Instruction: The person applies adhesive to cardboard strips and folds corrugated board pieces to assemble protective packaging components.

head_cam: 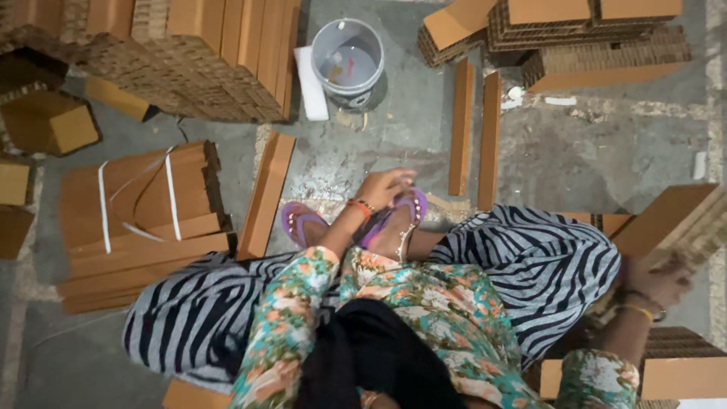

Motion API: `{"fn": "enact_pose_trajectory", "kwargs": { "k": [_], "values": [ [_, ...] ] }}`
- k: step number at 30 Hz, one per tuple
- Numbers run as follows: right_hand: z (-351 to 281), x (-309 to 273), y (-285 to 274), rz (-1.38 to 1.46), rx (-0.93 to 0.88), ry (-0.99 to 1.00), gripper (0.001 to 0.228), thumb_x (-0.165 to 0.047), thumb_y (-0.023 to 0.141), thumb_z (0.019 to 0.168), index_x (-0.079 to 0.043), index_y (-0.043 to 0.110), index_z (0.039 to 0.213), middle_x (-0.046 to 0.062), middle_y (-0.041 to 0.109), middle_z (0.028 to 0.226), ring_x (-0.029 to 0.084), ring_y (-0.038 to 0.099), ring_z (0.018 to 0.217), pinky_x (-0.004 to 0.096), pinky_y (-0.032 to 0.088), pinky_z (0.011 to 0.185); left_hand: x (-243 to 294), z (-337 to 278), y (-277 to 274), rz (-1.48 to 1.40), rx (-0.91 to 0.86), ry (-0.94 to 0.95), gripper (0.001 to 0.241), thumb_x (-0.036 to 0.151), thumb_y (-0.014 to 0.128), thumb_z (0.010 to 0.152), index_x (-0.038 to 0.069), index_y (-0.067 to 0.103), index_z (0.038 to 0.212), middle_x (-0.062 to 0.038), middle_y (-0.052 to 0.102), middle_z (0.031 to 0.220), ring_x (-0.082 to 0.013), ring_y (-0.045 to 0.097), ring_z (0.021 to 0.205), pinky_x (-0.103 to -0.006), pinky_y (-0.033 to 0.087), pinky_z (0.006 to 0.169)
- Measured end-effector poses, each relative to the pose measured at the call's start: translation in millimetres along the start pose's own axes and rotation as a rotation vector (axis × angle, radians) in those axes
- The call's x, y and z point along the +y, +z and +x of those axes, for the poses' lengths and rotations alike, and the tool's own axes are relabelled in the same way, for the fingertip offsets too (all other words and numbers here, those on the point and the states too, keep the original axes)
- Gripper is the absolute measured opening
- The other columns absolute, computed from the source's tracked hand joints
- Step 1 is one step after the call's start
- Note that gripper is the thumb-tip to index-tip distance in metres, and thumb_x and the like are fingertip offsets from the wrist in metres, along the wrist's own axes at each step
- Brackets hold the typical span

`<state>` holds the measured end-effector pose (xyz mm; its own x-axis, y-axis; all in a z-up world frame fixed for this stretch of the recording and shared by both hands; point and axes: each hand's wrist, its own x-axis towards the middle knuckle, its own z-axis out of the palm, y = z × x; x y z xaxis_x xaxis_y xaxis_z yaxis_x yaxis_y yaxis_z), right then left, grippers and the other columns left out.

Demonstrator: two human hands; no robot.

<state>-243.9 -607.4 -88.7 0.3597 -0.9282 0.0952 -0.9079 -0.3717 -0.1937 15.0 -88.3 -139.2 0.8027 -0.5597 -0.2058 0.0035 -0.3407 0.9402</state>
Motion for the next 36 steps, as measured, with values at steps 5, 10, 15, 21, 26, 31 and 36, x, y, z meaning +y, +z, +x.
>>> {"fn": "enact_pose_trajectory", "kwargs": {
  "k": [5,10,15,21,26,31,36],
  "values": [
    [79,-20,-24,-0.254,0.39,-0.572,0.049,-0.039,0.055,0.107,-0.004,0.058,0.14,0.024,0.068,0.088,0.043,0.063,0.071,0.05,0.048,0.054,4,2,-27,0.062,0.167,-0.005,0.038,0.027,0.07,0.099,0.019,0.066,0.136,-0.006,0.072,0.07,-0.0112,0.069,0.059,-0.0293,0.052,0.061],
    [118,-117,16,0.676,-0.117,-0.664,0.027,-0.024,0.054,0.116,-0.002,0.045,0.13,0.016,0.043,0.111,0.028,0.039,0.094,0.038,0.031,0.081,55,4,-45,0.24,0.33,0.118,0.042,0.028,0.083,0.092,0.015,0.068,0.13,-0.013,0.062,0.076,-0.0204,0.066,0.07,-0.0311,0.055,0.071],
    [-45,-255,99,0.839,-0.078,-0.796,0.101,-0.026,0.075,0.109,-0.008,-0.003,0.17,0.018,-0.006,0.178,0.03,0.0,0.163,0.037,0.009,0.141,120,5,-57,0.062,0.4,0.444,0.054,0.032,0.082,0.094,0.012,0.061,0.14,-0.009,0.07,0.131,-0.023,0.073,0.117,-0.0339,0.059,0.1],
    [-273,-331,64,1.317,-0.304,-1.053,0.104,-0.021,0.086,0.073,-0.005,0.025,0.157,0.015,0.03,0.16,0.029,0.031,0.153,0.046,0.028,0.127,119,-17,-30,0.412,0.709,0.553,0.119,0.041,0.099,0.061,-0.003,0.033,0.149,-0.031,0.043,0.147,-0.0493,0.041,0.138,-0.0604,0.034,0.117],
    [-233,-327,35,0.995,-0.607,-1.498,0.078,-0.035,0.081,0.086,-0.003,0.042,0.145,0.023,0.043,0.151,0.037,0.042,0.142,0.048,0.037,0.117,69,-26,-63,0.424,0.701,0.358,0.129,0.038,0.095,0.068,-0.009,0.016,0.159,-0.032,0.043,0.145,-0.0505,0.044,0.132,-0.0588,0.038,0.112],
    [-110,-337,89,0.465,-0.759,-1.036,0.039,-0.032,0.068,0.093,-0.005,0.069,0.12,0.017,0.074,0.113,0.032,0.072,0.104,0.04,0.057,0.088,31,-24,-74,0.776,0.519,0.175,0.124,0.04,0.093,0.063,-0.003,0.025,0.157,-0.027,0.047,0.143,-0.0456,0.047,0.131,-0.0585,0.035,0.11],
    [-67,-283,199,0.135,-0.793,-0.607,0.065,-0.049,0.077,0.082,-0.001,0.064,0.123,0.025,0.073,0.11,0.04,0.071,0.101,0.046,0.057,0.084,-29,-3,-69,0.998,0.208,0.117,0.117,0.051,0.087,0.068,0.001,0.028,0.155,-0.021,0.039,0.154,-0.0366,0.037,0.144,-0.059,0.023,0.118]
  ]
}}
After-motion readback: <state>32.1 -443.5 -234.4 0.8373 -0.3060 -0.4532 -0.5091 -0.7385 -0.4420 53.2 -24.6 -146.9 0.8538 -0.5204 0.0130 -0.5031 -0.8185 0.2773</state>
